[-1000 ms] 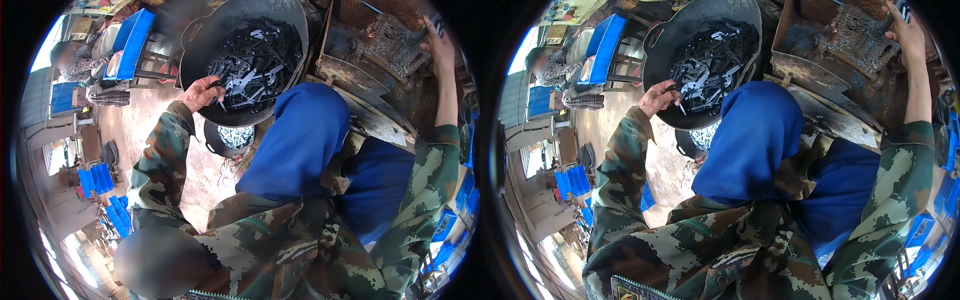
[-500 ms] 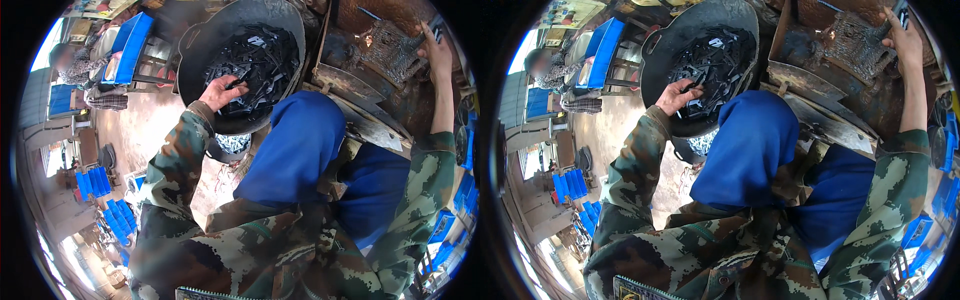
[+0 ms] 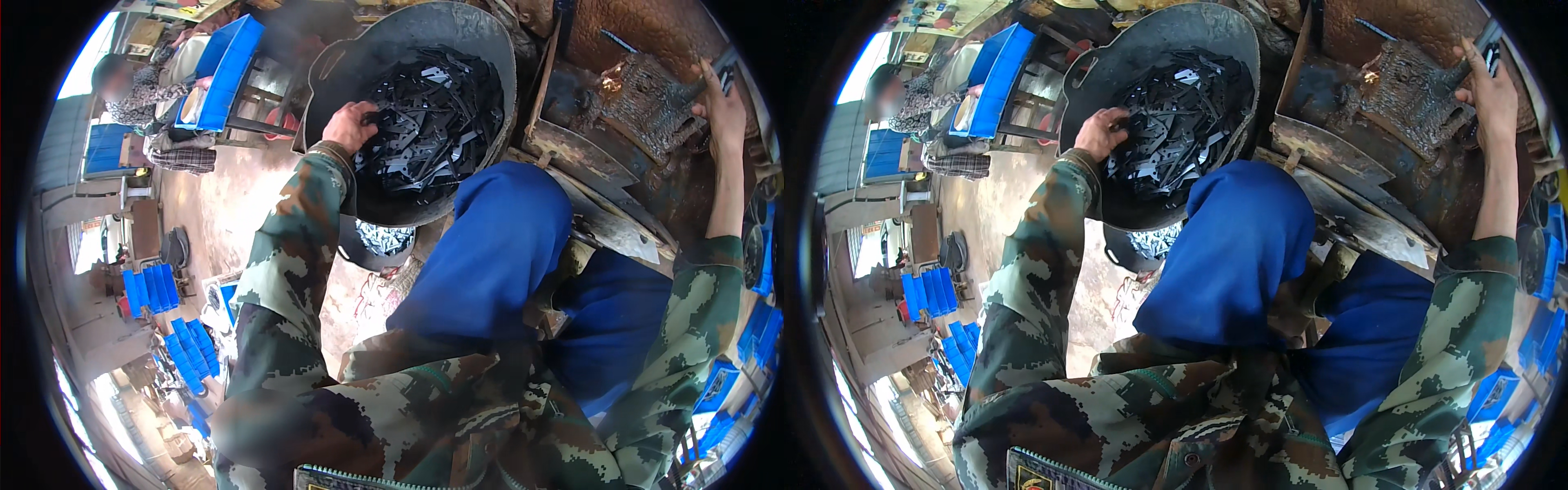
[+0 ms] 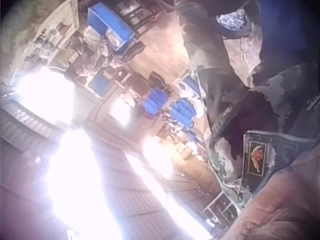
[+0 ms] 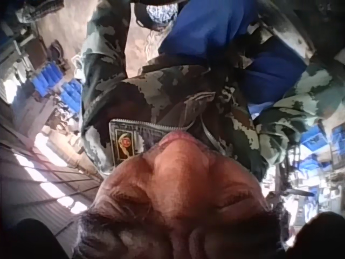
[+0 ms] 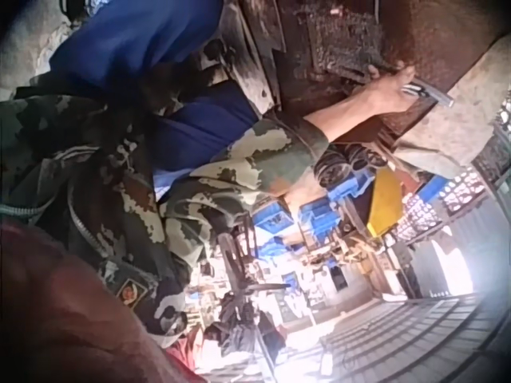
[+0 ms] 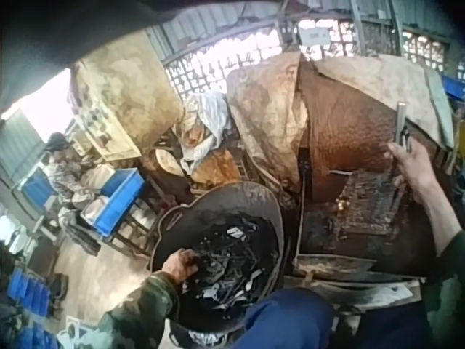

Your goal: Picking metal parts from a container and placing them into a fabrication machine for processing.

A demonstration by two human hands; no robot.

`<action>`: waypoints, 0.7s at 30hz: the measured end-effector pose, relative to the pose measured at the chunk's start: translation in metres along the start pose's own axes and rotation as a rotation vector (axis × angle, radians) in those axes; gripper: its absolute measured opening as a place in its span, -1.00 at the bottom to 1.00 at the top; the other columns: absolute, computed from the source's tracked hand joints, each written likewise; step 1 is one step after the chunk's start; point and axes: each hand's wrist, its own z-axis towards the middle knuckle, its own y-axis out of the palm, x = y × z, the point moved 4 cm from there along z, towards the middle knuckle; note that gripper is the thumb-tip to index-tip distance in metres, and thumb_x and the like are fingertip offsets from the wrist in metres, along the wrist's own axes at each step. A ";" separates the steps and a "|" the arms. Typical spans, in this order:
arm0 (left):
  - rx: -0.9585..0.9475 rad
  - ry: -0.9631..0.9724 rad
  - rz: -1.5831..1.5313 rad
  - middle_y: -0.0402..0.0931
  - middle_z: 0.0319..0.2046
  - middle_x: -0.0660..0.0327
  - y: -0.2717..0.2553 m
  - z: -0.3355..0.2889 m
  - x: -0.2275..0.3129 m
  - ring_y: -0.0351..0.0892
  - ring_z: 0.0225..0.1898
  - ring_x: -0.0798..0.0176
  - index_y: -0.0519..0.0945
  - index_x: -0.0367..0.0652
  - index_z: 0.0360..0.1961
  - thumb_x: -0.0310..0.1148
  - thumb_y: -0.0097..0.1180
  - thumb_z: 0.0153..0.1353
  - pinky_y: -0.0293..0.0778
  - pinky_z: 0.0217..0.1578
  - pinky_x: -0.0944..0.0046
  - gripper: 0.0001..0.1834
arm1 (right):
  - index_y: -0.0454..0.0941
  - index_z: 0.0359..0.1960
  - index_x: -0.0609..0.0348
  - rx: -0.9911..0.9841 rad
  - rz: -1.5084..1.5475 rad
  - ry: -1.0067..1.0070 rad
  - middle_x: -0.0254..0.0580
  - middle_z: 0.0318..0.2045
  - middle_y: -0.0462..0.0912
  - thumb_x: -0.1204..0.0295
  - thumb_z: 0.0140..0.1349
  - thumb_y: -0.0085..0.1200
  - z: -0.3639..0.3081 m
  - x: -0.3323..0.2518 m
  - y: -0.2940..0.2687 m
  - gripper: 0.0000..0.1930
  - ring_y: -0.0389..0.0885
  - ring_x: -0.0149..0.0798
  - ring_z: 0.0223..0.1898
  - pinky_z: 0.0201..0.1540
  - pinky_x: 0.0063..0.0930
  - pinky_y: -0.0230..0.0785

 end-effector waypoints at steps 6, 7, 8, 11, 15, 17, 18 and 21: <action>0.000 0.146 0.102 0.49 -0.23 0.04 0.003 -0.002 0.008 0.57 -0.18 -0.09 0.61 -0.11 -0.12 -0.37 0.32 -0.01 0.50 -0.13 0.09 -0.63 | 0.63 0.04 0.11 0.028 0.013 -0.023 -0.52 -0.56 0.44 0.08 0.33 0.11 -0.002 -0.006 0.004 -0.58 0.30 -0.62 -0.60 -0.50 -0.67 0.37; -0.009 0.185 0.080 0.51 -0.26 0.06 0.002 -0.003 0.011 0.58 -0.18 -0.08 0.59 -0.09 -0.17 -0.35 0.31 -0.02 0.49 -0.14 0.07 -0.67 | 0.64 0.04 0.10 0.023 -0.009 -0.023 -0.52 -0.58 0.40 0.07 0.33 0.11 0.000 -0.003 0.003 -0.58 0.30 -0.62 -0.60 -0.50 -0.67 0.37; -0.018 0.224 0.057 0.54 -0.29 0.07 0.000 -0.005 0.013 0.59 -0.17 -0.07 0.58 -0.06 -0.21 -0.34 0.31 -0.03 0.49 -0.15 0.06 -0.70 | 0.64 0.04 0.10 0.026 -0.010 -0.021 -0.52 -0.58 0.40 0.07 0.33 0.11 0.002 0.000 0.001 -0.58 0.30 -0.62 -0.60 -0.50 -0.67 0.37; -0.156 0.022 0.064 0.56 -0.37 0.03 -0.016 -0.009 0.020 0.61 -0.23 -0.09 0.55 -0.08 -0.27 -0.33 0.27 0.00 0.48 -0.19 0.04 -0.75 | 0.65 0.02 0.09 0.039 -0.054 -0.014 -0.52 -0.61 0.33 0.07 0.33 0.11 0.004 0.005 -0.003 -0.59 0.32 -0.62 -0.60 -0.50 -0.66 0.38; 0.035 -0.060 -0.040 0.60 -0.42 -0.04 -0.037 -0.006 0.002 0.63 -0.25 -0.15 0.54 -0.18 -0.20 -0.22 0.08 0.15 0.49 -0.21 0.04 -0.72 | 0.65 0.01 0.09 0.026 -0.013 -0.018 -0.52 -0.62 0.29 0.07 0.33 0.11 0.003 0.001 -0.001 -0.59 0.31 -0.61 -0.60 -0.51 -0.67 0.36; 0.191 0.018 -0.020 0.62 -0.42 -0.06 -0.039 -0.001 -0.022 0.64 -0.25 -0.16 0.53 -0.27 -0.13 -0.19 -0.03 0.23 0.49 -0.19 0.05 -0.64 | 0.64 0.02 0.09 0.012 0.008 -0.021 -0.52 -0.61 0.31 0.07 0.34 0.10 -0.001 -0.005 0.005 -0.60 0.31 -0.61 -0.60 -0.51 -0.67 0.35; 0.138 -0.105 -0.103 0.62 -0.39 -0.09 -0.036 0.005 -0.027 0.63 -0.22 -0.17 0.52 -0.30 -0.10 -0.19 -0.07 0.25 0.49 -0.16 0.04 -0.61 | 0.63 0.03 0.10 0.024 0.024 -0.014 -0.52 -0.60 0.34 0.09 0.34 0.11 -0.004 -0.008 0.005 -0.60 0.30 -0.62 -0.60 -0.51 -0.68 0.35; 0.102 -0.248 -0.210 0.62 -0.27 -0.20 -0.019 0.019 -0.040 0.61 -0.14 -0.25 0.49 -0.32 0.01 -0.19 -0.11 0.30 0.47 -0.07 -0.06 -0.57 | 0.61 0.07 0.12 0.032 0.052 0.002 -0.53 -0.54 0.44 0.11 0.34 0.11 -0.010 -0.014 0.007 -0.59 0.27 -0.63 -0.59 -0.51 -0.68 0.35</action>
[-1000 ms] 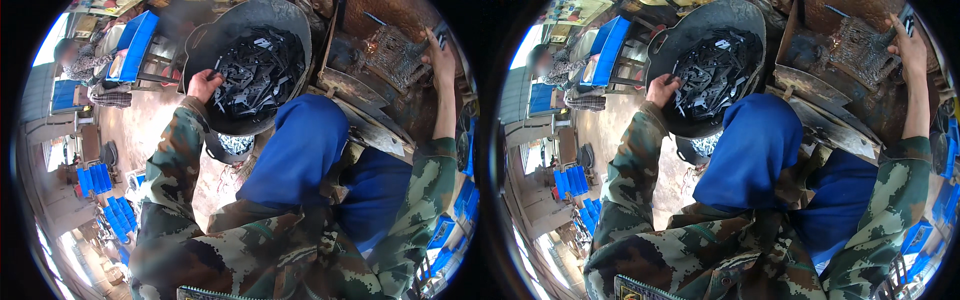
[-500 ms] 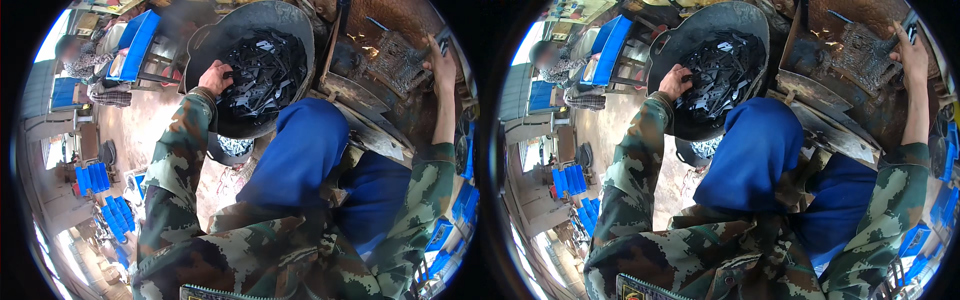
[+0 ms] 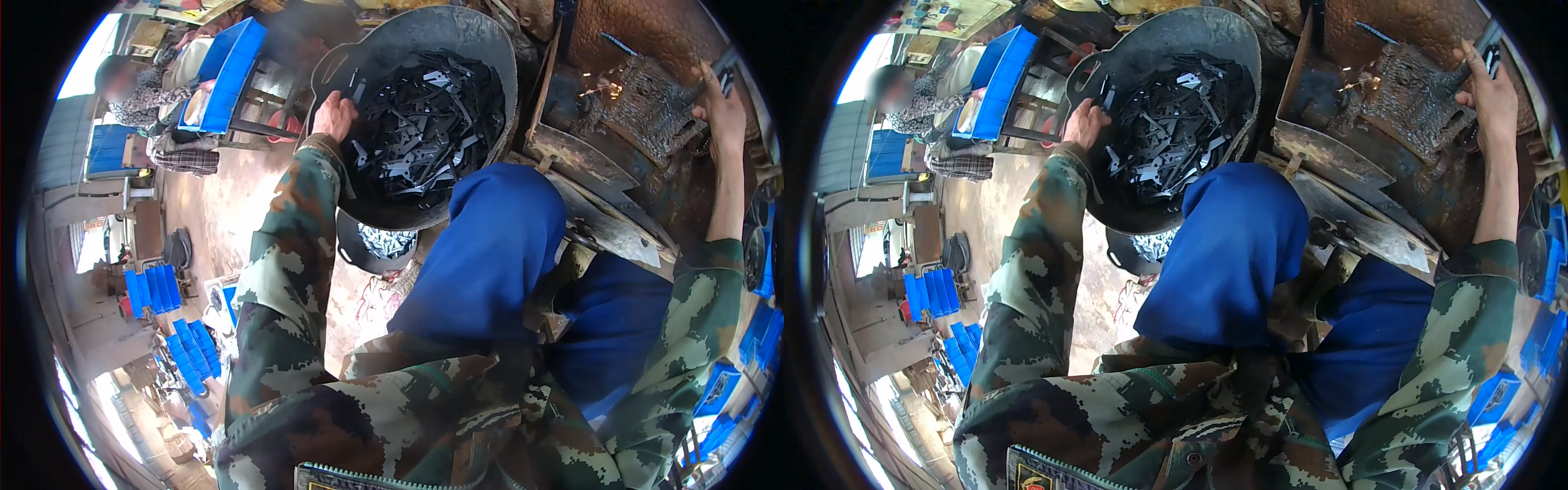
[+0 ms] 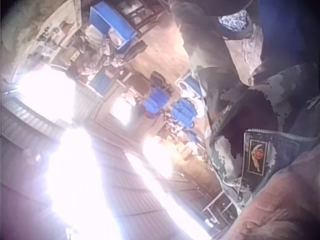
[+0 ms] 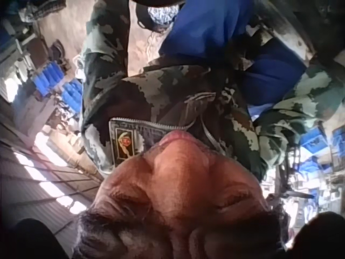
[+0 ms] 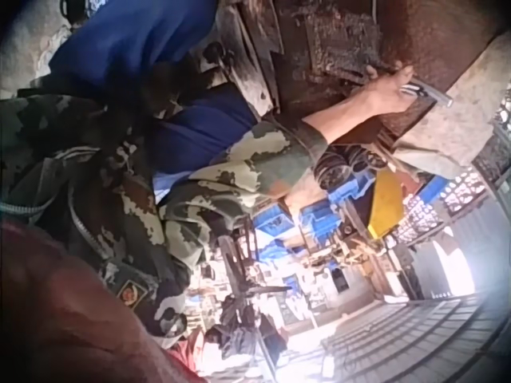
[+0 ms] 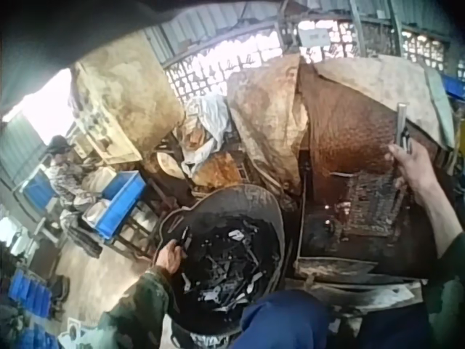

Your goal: Picking metal parts from a container and placing them into a fabrication machine for processing.

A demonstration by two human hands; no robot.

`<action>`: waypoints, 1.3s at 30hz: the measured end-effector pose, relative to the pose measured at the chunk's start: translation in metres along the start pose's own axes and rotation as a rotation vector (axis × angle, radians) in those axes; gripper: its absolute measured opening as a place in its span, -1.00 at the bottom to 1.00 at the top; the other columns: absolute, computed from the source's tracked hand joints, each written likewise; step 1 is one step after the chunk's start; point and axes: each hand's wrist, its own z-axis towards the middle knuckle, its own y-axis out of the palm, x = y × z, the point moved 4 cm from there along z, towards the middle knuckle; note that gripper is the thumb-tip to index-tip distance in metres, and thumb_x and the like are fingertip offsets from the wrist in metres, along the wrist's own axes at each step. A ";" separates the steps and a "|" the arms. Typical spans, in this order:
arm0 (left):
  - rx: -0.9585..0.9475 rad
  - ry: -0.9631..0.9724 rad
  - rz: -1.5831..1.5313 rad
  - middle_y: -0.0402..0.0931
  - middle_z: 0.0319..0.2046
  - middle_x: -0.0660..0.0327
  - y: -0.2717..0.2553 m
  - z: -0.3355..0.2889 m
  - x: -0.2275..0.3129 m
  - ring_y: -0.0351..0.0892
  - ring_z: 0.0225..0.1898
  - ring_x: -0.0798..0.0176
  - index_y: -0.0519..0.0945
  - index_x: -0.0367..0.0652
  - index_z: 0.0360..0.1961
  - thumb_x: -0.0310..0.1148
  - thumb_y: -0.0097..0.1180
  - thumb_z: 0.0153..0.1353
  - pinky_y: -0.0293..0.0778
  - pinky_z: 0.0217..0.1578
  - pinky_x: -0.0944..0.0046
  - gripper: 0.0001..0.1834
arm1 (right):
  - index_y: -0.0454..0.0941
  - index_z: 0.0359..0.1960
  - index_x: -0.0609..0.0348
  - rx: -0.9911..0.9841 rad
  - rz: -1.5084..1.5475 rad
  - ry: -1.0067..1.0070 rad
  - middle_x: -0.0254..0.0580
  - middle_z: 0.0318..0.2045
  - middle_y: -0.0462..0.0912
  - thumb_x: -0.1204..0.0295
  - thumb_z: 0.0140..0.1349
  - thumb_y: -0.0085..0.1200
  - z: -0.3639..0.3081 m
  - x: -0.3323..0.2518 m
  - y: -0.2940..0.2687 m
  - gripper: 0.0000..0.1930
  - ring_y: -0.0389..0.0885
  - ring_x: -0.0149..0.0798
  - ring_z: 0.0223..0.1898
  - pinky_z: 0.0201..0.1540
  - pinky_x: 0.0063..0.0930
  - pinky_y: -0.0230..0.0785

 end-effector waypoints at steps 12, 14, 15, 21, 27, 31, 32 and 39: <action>0.237 0.074 0.282 0.57 -0.18 -0.27 0.073 -0.016 0.060 0.55 -0.09 -0.31 0.54 -0.34 -0.15 -0.26 -0.07 0.27 0.45 -0.03 -0.14 -0.66 | 0.62 0.04 0.15 -0.011 -0.004 0.031 -0.55 -0.60 0.35 0.13 0.34 0.13 0.006 0.006 -0.002 -0.60 0.24 -0.63 -0.60 -0.52 -0.68 0.34; 0.244 0.106 0.234 0.57 -0.21 -0.28 0.082 -0.026 0.071 0.55 -0.11 -0.32 0.53 -0.35 -0.20 -0.27 -0.06 0.26 0.45 -0.05 -0.15 -0.69 | 0.63 0.02 0.15 -0.024 -0.004 0.025 -0.55 -0.62 0.31 0.12 0.33 0.13 0.012 0.011 -0.003 -0.60 0.23 -0.63 -0.61 -0.52 -0.68 0.33; 0.207 0.097 0.194 0.57 -0.25 -0.28 0.086 -0.032 0.083 0.55 -0.12 -0.33 0.52 -0.34 -0.19 -0.28 -0.06 0.26 0.45 -0.05 -0.14 -0.69 | 0.63 0.00 0.15 -0.026 -0.008 0.030 -0.56 -0.63 0.28 0.11 0.33 0.13 0.012 0.013 -0.004 -0.61 0.22 -0.63 -0.61 -0.53 -0.68 0.33; 0.169 0.233 0.070 0.48 -0.10 -0.28 0.094 -0.052 0.095 0.44 0.01 -0.32 0.47 -0.38 -0.17 -0.32 -0.10 0.26 0.38 0.03 -0.08 -0.70 | 0.64 -0.04 0.17 -0.050 -0.021 0.045 -0.56 -0.64 0.22 0.11 0.34 0.13 0.011 0.012 -0.005 -0.61 0.23 -0.62 -0.62 -0.56 -0.66 0.32; -0.179 0.213 -0.311 0.56 -0.09 -0.01 0.048 -0.075 0.125 0.50 0.04 0.10 0.43 -0.30 0.18 -0.40 -0.15 0.27 0.34 0.14 0.20 -0.54 | 0.64 -0.04 0.18 -0.032 -0.028 0.050 -0.53 -0.60 0.31 0.12 0.33 0.14 0.001 -0.004 -0.010 -0.61 0.26 -0.61 -0.61 -0.56 -0.66 0.33; -0.189 0.204 -0.527 0.60 -0.15 0.07 -0.003 -0.071 0.162 0.58 -0.20 0.28 0.44 -0.34 0.09 -0.44 -0.20 0.32 0.49 -0.15 0.32 -0.63 | 0.63 -0.04 0.19 -0.065 0.021 0.072 -0.49 -0.54 0.44 0.12 0.32 0.15 0.010 0.007 -0.003 -0.61 0.28 -0.61 -0.60 -0.56 -0.66 0.35; -0.165 0.165 -0.759 0.62 -0.24 0.11 -0.011 -0.075 0.180 0.60 -0.29 0.34 0.45 -0.34 0.02 -0.39 -0.18 0.32 0.53 -0.22 0.31 -0.67 | 0.63 -0.04 0.19 -0.064 0.020 0.070 -0.49 -0.54 0.44 0.12 0.32 0.15 0.007 0.002 -0.001 -0.61 0.28 -0.61 -0.60 -0.56 -0.66 0.35; -0.625 0.399 -1.201 0.58 -0.45 0.21 0.008 -0.066 0.330 0.36 -0.61 0.42 0.44 -0.17 0.01 -0.36 -0.07 0.33 0.32 -0.57 0.35 -0.73 | 0.61 -0.06 0.24 -0.045 0.019 0.054 -0.51 -0.58 0.37 0.10 0.32 0.14 -0.006 -0.015 0.001 -0.58 0.23 -0.62 -0.62 -0.55 -0.65 0.32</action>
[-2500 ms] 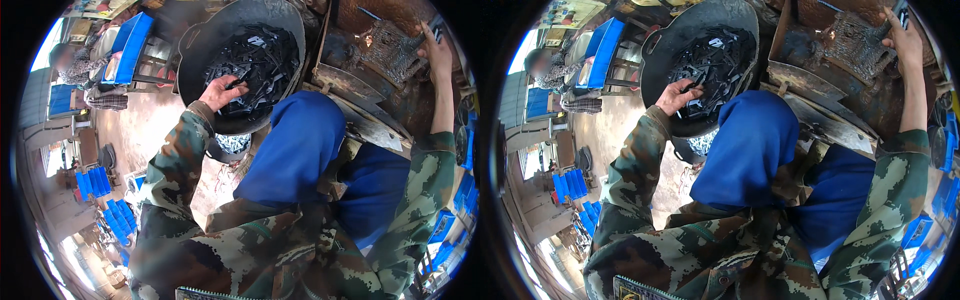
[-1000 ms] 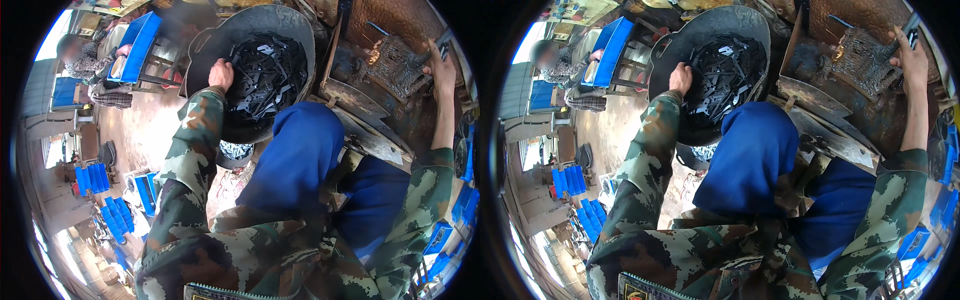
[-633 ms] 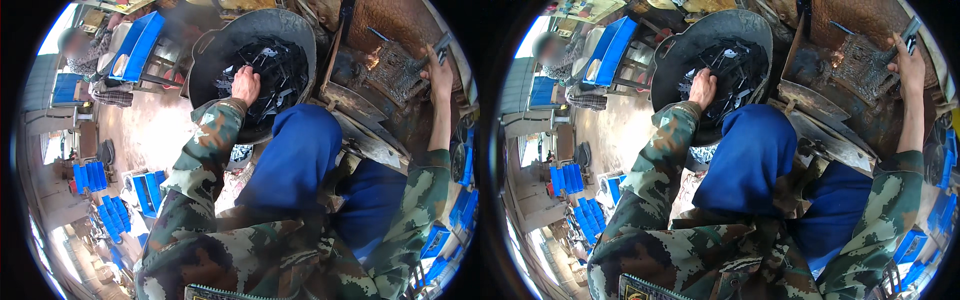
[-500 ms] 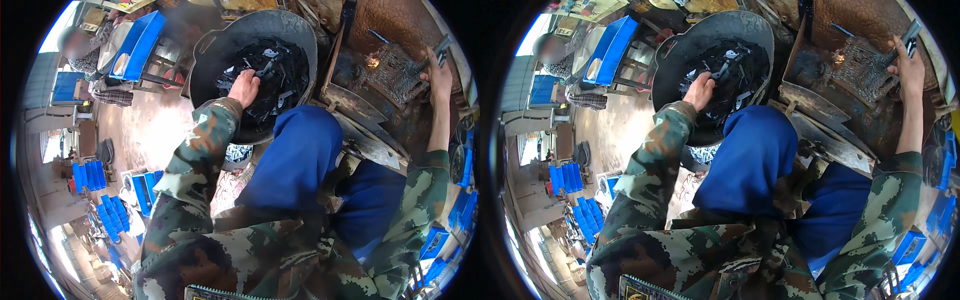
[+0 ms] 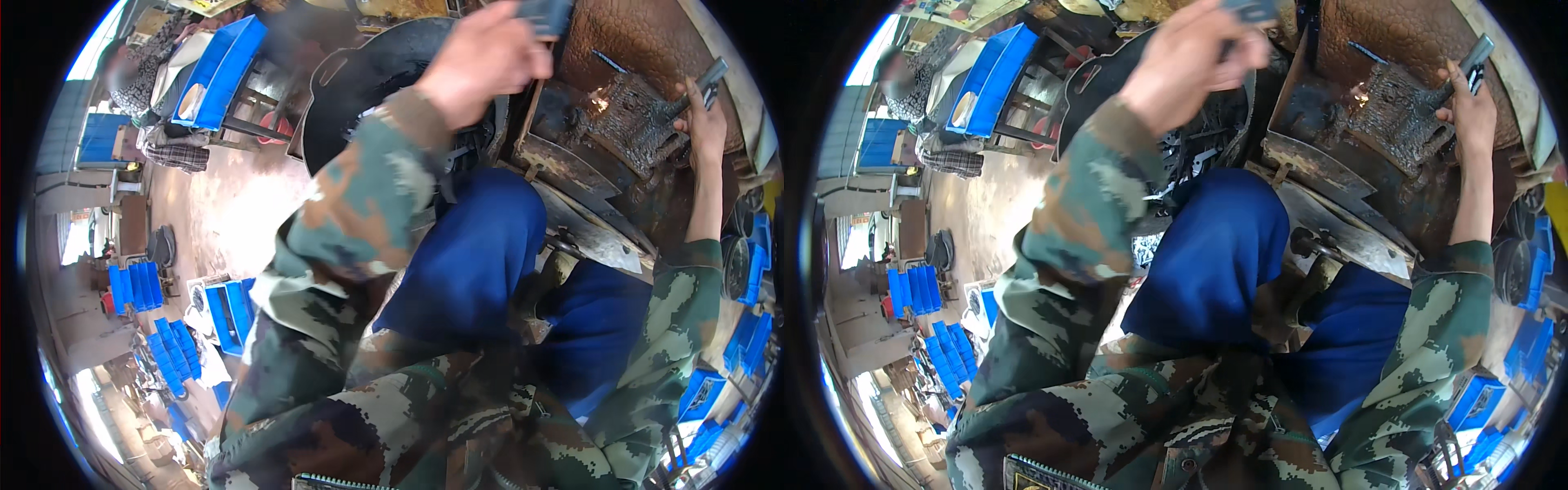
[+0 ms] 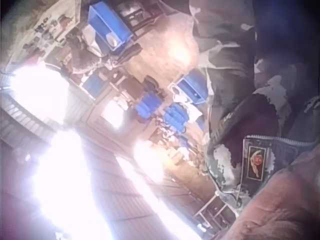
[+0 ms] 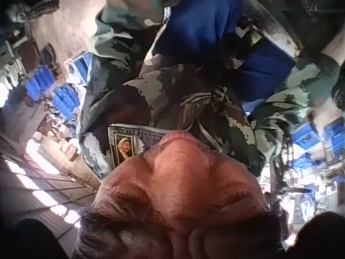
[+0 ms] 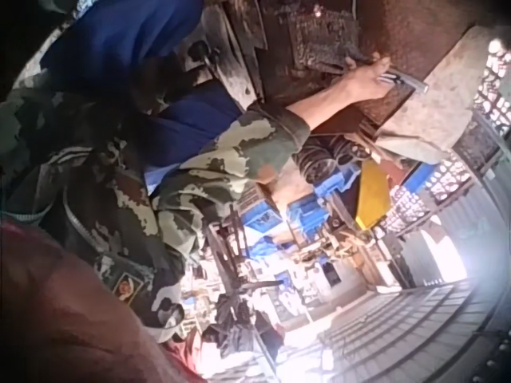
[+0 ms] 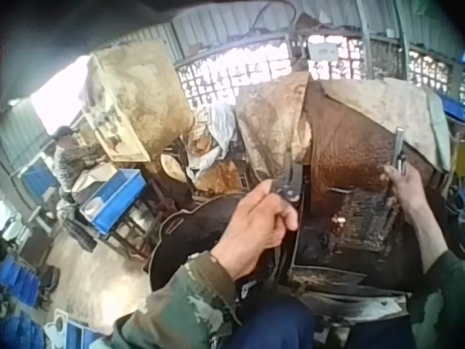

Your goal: Picking metal parts from a container and placing them into a fabrication machine for processing.

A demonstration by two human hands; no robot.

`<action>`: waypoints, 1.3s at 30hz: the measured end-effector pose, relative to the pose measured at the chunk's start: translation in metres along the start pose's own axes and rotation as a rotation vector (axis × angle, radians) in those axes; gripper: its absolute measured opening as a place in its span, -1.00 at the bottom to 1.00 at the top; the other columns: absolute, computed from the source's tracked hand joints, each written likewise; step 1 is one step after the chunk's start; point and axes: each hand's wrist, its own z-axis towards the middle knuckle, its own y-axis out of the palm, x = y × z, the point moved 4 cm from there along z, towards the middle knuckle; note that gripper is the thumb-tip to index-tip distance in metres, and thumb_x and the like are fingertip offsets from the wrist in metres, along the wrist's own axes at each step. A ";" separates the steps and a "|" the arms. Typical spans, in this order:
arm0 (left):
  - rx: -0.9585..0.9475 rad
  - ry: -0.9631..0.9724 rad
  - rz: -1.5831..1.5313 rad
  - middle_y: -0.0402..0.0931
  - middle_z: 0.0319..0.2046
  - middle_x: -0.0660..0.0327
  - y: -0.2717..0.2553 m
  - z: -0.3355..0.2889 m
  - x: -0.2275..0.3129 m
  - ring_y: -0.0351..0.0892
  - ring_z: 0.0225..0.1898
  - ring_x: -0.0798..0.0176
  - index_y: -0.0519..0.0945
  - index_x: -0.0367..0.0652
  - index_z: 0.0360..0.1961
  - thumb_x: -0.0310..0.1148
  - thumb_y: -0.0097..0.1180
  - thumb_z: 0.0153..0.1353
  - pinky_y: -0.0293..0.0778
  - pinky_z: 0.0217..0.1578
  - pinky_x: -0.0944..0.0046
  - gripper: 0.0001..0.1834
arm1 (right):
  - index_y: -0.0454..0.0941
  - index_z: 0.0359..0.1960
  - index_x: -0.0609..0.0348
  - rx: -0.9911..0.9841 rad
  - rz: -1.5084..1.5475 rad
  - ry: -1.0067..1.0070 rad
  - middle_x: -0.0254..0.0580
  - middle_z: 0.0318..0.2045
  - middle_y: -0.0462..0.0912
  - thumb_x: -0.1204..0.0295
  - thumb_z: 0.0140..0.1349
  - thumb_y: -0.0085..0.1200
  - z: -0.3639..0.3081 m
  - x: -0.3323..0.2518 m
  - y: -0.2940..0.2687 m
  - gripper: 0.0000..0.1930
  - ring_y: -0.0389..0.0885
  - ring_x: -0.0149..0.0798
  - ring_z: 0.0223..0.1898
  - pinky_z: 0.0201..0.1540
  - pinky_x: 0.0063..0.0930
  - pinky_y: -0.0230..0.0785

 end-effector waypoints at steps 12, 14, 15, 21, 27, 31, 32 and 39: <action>0.024 0.189 -0.216 0.58 -0.53 0.05 0.165 0.106 -0.042 0.53 -0.53 0.23 0.54 -0.31 -0.24 -0.38 -0.19 0.33 0.42 -0.48 0.24 -0.73 | 0.58 -0.08 0.21 -0.056 0.219 -0.193 -0.30 -0.28 0.64 0.35 0.35 0.00 0.062 0.087 -0.041 -0.76 0.58 -0.41 -0.29 -0.19 -0.50 0.44; 0.015 0.228 -0.109 0.59 -0.53 0.05 0.151 0.101 -0.054 0.49 -0.58 0.29 0.56 -0.31 -0.21 -0.39 -0.20 0.34 0.38 -0.58 0.29 -0.72 | 0.57 -0.07 0.23 -0.036 0.009 -0.215 -0.29 -0.28 0.65 0.36 0.34 0.00 0.054 0.066 -0.026 -0.75 0.58 -0.41 -0.28 -0.19 -0.49 0.44; 0.021 0.222 -0.116 0.59 -0.53 0.05 0.149 0.100 -0.060 0.49 -0.58 0.29 0.56 -0.31 -0.21 -0.39 -0.20 0.34 0.38 -0.58 0.29 -0.72 | 0.56 -0.05 0.25 -0.003 -0.213 -0.242 -0.29 -0.28 0.66 0.37 0.34 0.00 0.051 0.056 -0.024 -0.74 0.59 -0.40 -0.26 -0.18 -0.48 0.45; 0.031 0.061 -0.393 0.55 -0.58 0.10 0.157 0.102 -0.089 0.41 -0.72 0.34 0.56 -0.30 -0.16 -0.45 -0.13 0.33 0.24 -0.78 0.33 -0.77 | 0.52 0.12 0.24 -0.127 -0.018 -0.156 -0.22 -0.12 0.69 0.38 0.39 0.00 0.047 0.061 -0.023 -0.67 0.63 -0.40 -0.10 0.00 -0.54 0.44; 0.040 0.208 -0.481 0.58 -0.43 0.05 0.176 0.138 -0.111 0.59 -0.43 0.21 0.49 -0.40 -0.02 -0.49 -0.04 0.28 0.51 -0.51 0.31 -0.72 | 0.46 0.16 0.23 -0.197 0.026 -0.167 -0.18 -0.07 0.64 0.42 0.37 0.00 0.061 0.073 -0.037 -0.65 0.61 -0.39 -0.09 -0.02 -0.50 0.45; 0.148 0.407 0.323 0.48 -0.04 -0.09 0.195 0.131 -0.104 0.25 0.23 -0.06 0.43 -0.51 0.03 -0.52 -0.11 0.22 0.28 0.22 0.18 -0.63 | 0.40 0.22 0.28 -0.250 0.066 -0.181 -0.05 0.03 0.61 0.46 0.38 -0.05 0.054 0.083 -0.062 -0.61 0.58 -0.24 0.05 0.15 -0.44 0.39; 0.130 0.365 0.235 0.48 -0.03 -0.09 0.202 0.136 -0.104 0.27 0.22 -0.06 0.43 -0.51 0.03 -0.52 -0.13 0.23 0.30 0.22 0.18 -0.63 | 0.38 0.24 0.32 -0.260 0.054 -0.181 0.01 0.08 0.59 0.45 0.39 -0.06 0.061 0.094 -0.075 -0.59 0.55 -0.16 0.13 0.24 -0.42 0.33; 0.760 0.339 0.145 0.55 -0.30 0.03 0.211 0.144 -0.108 0.57 -0.24 0.14 0.52 -0.37 -0.07 -0.56 -0.11 0.28 0.51 -0.26 0.18 -0.75 | 0.38 0.24 0.32 -0.271 0.076 -0.144 -0.03 0.04 0.60 0.41 0.41 -0.09 0.062 0.091 -0.066 -0.59 0.57 -0.19 0.06 0.20 -0.40 0.35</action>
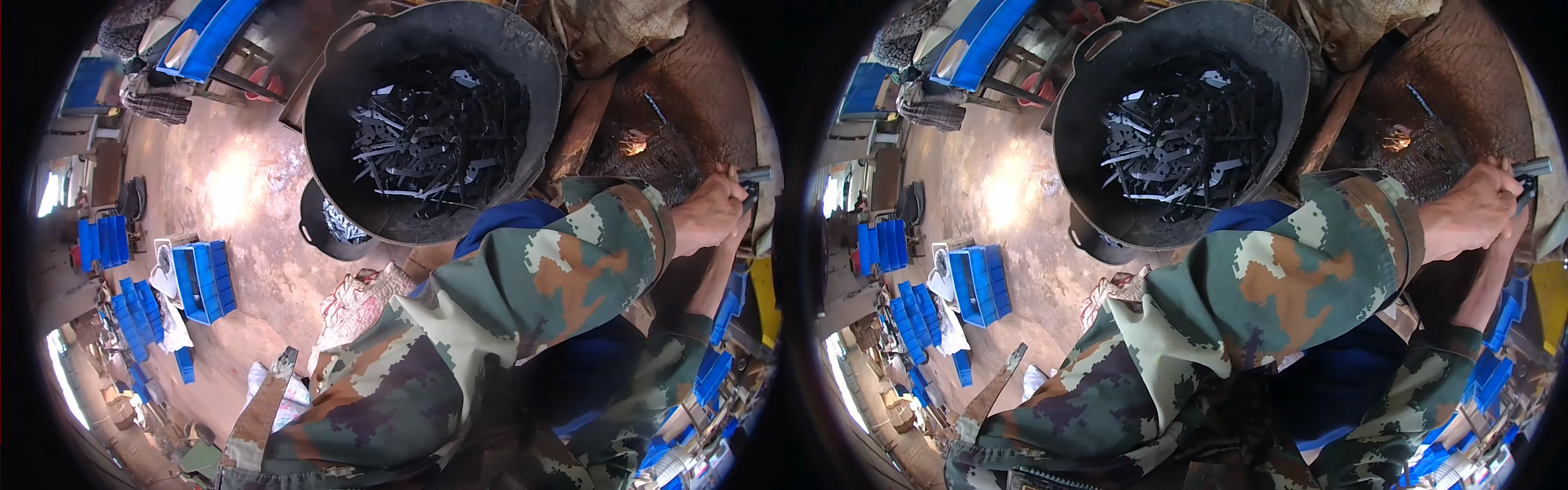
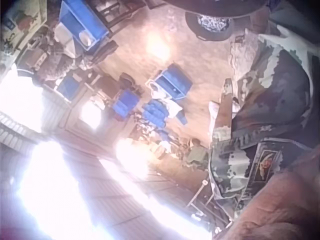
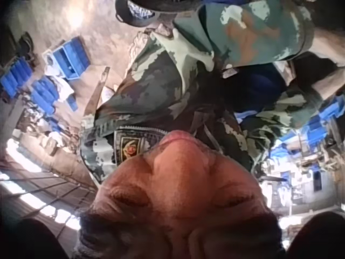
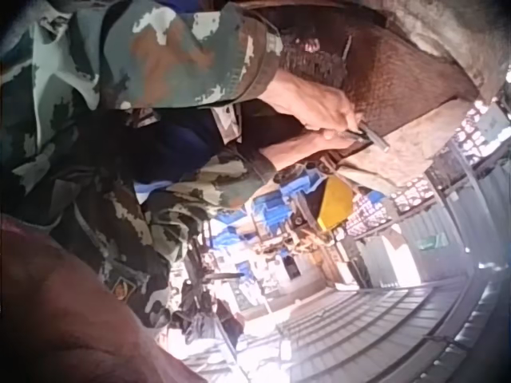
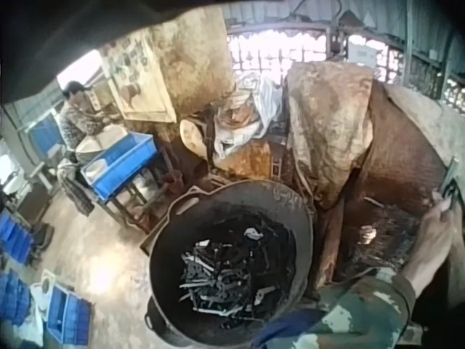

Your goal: Picking metal parts from a container and placing them into a fabrication machine for processing.

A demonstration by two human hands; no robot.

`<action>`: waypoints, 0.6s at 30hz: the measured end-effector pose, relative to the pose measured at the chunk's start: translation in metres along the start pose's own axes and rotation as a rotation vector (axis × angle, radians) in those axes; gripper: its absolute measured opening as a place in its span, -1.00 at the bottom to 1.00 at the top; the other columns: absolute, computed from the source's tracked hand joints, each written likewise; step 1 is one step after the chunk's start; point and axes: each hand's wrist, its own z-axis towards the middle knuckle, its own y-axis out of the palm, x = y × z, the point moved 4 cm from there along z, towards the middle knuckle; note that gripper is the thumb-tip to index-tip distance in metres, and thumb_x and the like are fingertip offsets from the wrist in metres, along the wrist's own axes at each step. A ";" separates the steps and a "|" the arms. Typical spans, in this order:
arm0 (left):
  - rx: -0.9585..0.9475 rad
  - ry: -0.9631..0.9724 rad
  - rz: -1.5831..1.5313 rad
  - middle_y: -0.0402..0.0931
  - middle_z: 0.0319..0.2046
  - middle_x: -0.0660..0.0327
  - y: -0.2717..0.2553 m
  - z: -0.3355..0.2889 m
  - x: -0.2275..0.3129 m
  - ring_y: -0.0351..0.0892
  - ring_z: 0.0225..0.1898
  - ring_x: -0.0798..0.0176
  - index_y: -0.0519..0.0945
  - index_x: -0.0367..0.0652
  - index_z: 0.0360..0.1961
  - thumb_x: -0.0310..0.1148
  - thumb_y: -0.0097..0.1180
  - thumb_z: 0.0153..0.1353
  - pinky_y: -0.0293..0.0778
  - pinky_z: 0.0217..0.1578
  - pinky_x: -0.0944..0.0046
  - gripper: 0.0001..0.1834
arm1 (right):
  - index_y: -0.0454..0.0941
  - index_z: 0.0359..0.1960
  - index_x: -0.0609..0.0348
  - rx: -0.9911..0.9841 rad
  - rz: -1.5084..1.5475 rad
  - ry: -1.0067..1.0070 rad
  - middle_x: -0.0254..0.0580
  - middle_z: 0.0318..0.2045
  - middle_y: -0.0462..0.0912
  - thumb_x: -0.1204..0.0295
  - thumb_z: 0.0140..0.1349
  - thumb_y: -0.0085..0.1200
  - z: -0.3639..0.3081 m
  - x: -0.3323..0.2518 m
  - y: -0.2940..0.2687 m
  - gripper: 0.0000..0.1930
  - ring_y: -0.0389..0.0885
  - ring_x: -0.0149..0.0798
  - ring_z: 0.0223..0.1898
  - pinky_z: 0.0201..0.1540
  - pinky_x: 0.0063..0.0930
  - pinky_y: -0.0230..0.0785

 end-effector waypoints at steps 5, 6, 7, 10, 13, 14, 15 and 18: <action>-0.207 -0.342 -0.624 0.56 -0.47 0.00 -0.002 0.007 -0.020 0.49 -0.71 0.30 0.53 -0.35 -0.28 -0.52 -0.07 0.31 0.42 -0.67 0.23 -0.86 | 0.41 0.20 0.30 -0.007 0.027 -0.010 -0.10 -0.04 0.59 0.36 0.42 -0.08 0.009 -0.021 0.021 -0.61 0.54 -0.26 -0.05 0.11 -0.42 0.35; -0.316 -0.403 -0.615 0.56 -0.46 0.01 -0.004 0.002 -0.017 0.54 -0.63 0.26 0.52 -0.35 -0.31 -0.51 -0.05 0.30 0.46 -0.59 0.21 -0.86 | 0.42 0.19 0.29 0.025 -0.006 0.024 -0.13 -0.07 0.59 0.35 0.42 -0.07 0.003 -0.009 0.004 -0.62 0.52 -0.28 -0.09 0.06 -0.44 0.35; -0.408 -0.429 -0.589 0.56 -0.44 0.01 -0.010 0.002 -0.013 0.58 -0.56 0.21 0.52 -0.36 -0.35 -0.49 -0.03 0.29 0.51 -0.51 0.19 -0.86 | 0.44 0.17 0.28 0.038 -0.016 0.036 -0.16 -0.10 0.58 0.34 0.42 -0.06 0.002 -0.014 0.008 -0.63 0.50 -0.31 -0.13 0.02 -0.45 0.35; -0.090 0.034 -0.548 0.57 -0.41 -0.03 -0.025 0.025 -0.013 0.63 -0.39 0.07 0.53 -0.38 -0.33 -0.49 0.00 0.23 0.55 -0.31 0.14 -0.86 | 0.49 0.11 0.26 0.046 0.003 0.044 -0.25 -0.20 0.57 0.30 0.42 -0.03 0.006 -0.050 0.064 -0.65 0.44 -0.39 -0.25 -0.10 -0.50 0.34; -0.513 -0.115 -0.270 0.59 -0.34 -0.09 -0.042 0.004 0.013 0.63 -0.20 -0.02 0.55 -0.35 -0.27 -0.47 0.09 0.12 0.55 -0.13 0.11 -0.82 | 0.54 0.06 0.23 0.142 -0.080 0.149 -0.33 -0.30 0.56 0.27 0.42 -0.01 -0.009 -0.031 0.031 -0.67 0.38 -0.47 -0.37 -0.23 -0.55 0.34; -0.511 -0.108 -0.258 0.59 -0.34 -0.09 -0.049 0.000 0.025 0.63 -0.20 -0.02 0.55 -0.35 -0.27 -0.47 0.09 0.12 0.55 -0.13 0.11 -0.82 | 0.55 0.04 0.22 0.148 -0.075 0.154 -0.36 -0.34 0.55 0.26 0.42 0.00 -0.009 -0.038 0.039 -0.68 0.36 -0.49 -0.41 -0.27 -0.56 0.34; -0.571 -0.081 -0.195 0.53 -0.15 -0.15 -0.052 -0.009 0.035 0.57 -0.06 -0.04 0.52 -0.39 -0.10 -0.40 0.18 0.05 0.50 -0.01 0.15 -0.61 | 0.57 0.02 0.21 0.149 -0.075 0.158 -0.39 -0.37 0.55 0.24 0.42 0.01 -0.009 -0.043 0.046 -0.68 0.34 -0.52 -0.45 -0.31 -0.58 0.33; -0.985 -0.153 -0.047 0.63 -0.25 -0.11 -0.058 -0.042 0.068 0.66 -0.19 -0.06 0.62 -0.36 -0.20 -0.24 0.33 -0.15 0.55 -0.09 0.07 -0.51 | 0.62 -0.04 0.18 0.156 -0.135 0.200 -0.48 -0.47 0.53 0.21 0.42 0.04 -0.007 -0.042 0.041 -0.69 0.29 -0.59 -0.57 -0.44 -0.63 0.33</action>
